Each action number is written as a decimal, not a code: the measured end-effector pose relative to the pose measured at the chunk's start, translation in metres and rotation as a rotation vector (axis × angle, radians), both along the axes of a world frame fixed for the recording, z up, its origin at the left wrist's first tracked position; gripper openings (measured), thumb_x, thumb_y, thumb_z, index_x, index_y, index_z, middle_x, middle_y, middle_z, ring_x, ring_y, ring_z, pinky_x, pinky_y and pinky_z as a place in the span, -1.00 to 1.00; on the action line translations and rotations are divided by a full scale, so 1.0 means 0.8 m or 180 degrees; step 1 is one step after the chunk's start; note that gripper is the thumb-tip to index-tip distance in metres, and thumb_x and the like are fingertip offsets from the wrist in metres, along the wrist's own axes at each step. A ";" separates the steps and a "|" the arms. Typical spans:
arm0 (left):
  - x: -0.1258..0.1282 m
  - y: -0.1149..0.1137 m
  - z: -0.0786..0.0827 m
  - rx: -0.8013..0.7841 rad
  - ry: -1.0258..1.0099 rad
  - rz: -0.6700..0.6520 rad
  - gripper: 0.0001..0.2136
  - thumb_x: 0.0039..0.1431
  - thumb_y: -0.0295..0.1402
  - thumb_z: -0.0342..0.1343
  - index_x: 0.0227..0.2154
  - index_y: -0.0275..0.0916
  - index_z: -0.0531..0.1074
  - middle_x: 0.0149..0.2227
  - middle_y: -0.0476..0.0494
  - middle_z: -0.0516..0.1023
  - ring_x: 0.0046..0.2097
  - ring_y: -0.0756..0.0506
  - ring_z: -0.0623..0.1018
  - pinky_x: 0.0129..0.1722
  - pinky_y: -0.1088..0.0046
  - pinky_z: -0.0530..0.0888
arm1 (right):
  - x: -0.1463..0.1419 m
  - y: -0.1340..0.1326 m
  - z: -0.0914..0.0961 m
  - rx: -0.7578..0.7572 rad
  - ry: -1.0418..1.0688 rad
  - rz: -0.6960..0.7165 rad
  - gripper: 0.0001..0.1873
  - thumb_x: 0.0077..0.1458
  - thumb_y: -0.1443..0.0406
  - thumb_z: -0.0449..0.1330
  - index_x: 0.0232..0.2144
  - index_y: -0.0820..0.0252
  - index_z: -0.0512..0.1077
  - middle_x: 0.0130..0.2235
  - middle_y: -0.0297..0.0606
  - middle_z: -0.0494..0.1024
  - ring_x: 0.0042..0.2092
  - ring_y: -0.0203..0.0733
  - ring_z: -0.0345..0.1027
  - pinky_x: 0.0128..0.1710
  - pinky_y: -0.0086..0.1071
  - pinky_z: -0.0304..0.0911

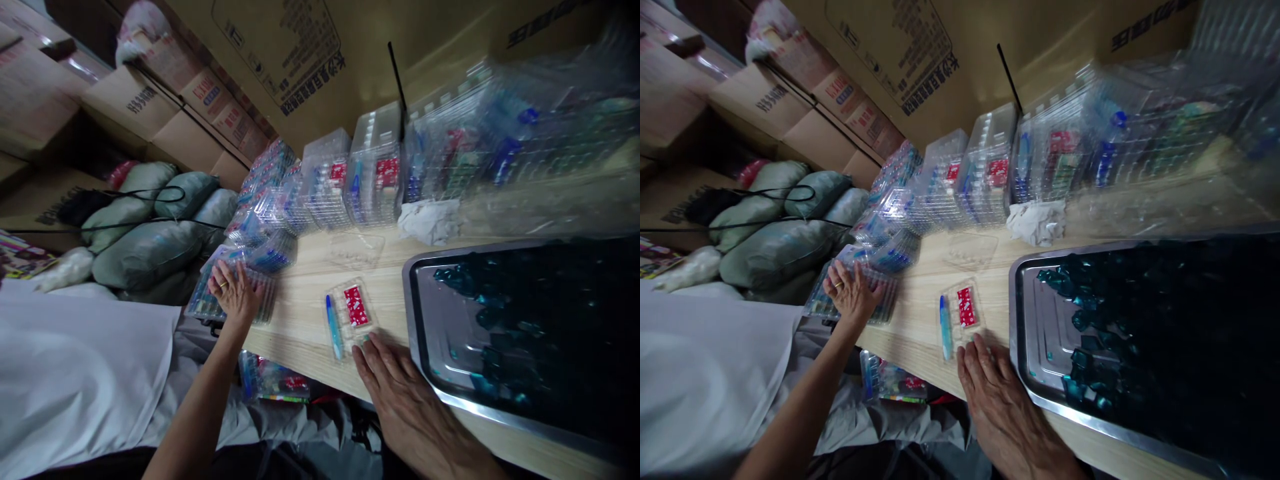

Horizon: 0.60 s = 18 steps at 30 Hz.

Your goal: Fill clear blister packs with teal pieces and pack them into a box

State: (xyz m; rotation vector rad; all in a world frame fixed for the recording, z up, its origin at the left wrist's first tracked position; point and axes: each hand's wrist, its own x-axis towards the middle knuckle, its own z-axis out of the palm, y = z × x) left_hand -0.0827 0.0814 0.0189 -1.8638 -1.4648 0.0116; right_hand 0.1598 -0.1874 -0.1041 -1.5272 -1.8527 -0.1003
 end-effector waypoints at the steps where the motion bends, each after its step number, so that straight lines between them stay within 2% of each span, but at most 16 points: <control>1: 0.000 0.000 0.000 -0.0007 -0.0016 0.0000 -0.21 0.12 -0.18 0.18 0.35 -0.41 0.08 0.45 -0.56 -0.24 0.44 -0.47 -0.17 0.35 -0.14 -0.11 | 0.000 0.000 -0.001 0.0014 0.0001 0.0004 -0.41 0.07 0.41 0.01 0.17 0.46 0.37 0.18 0.10 0.43 0.29 0.21 0.15 0.18 -0.01 0.19; 8: 0.003 -0.001 0.000 -0.0037 -0.0053 0.0058 -0.18 0.11 -0.13 0.19 0.36 -0.39 0.07 0.45 -0.55 -0.25 0.45 -0.46 -0.19 0.35 -0.14 -0.11 | -0.002 -0.001 -0.004 0.0017 -0.0072 0.0002 -0.40 0.08 0.40 0.02 0.19 0.45 0.36 0.21 0.11 0.39 0.31 0.22 0.12 0.16 0.01 0.22; 13: 0.007 -0.003 0.004 -0.0014 -0.0017 0.0073 -0.19 0.12 -0.13 0.19 0.35 -0.40 0.09 0.45 -0.56 -0.22 0.45 -0.45 -0.18 0.36 -0.09 -0.13 | -0.002 -0.004 -0.004 -0.0178 -0.0061 0.0078 -0.35 0.07 0.38 0.04 0.24 0.42 0.30 0.25 0.09 0.36 0.35 0.20 0.06 0.22 0.02 0.21; 18: 0.011 -0.004 0.006 -0.0098 -0.0073 0.0204 -0.19 0.10 -0.17 0.20 0.36 -0.36 0.07 0.45 -0.53 -0.25 0.45 -0.44 -0.20 0.36 -0.12 -0.13 | -0.002 -0.009 -0.003 -0.0368 -0.0098 0.0179 -0.33 0.11 0.37 0.04 0.28 0.47 0.23 0.31 0.14 0.26 0.39 0.23 -0.05 0.25 0.07 0.17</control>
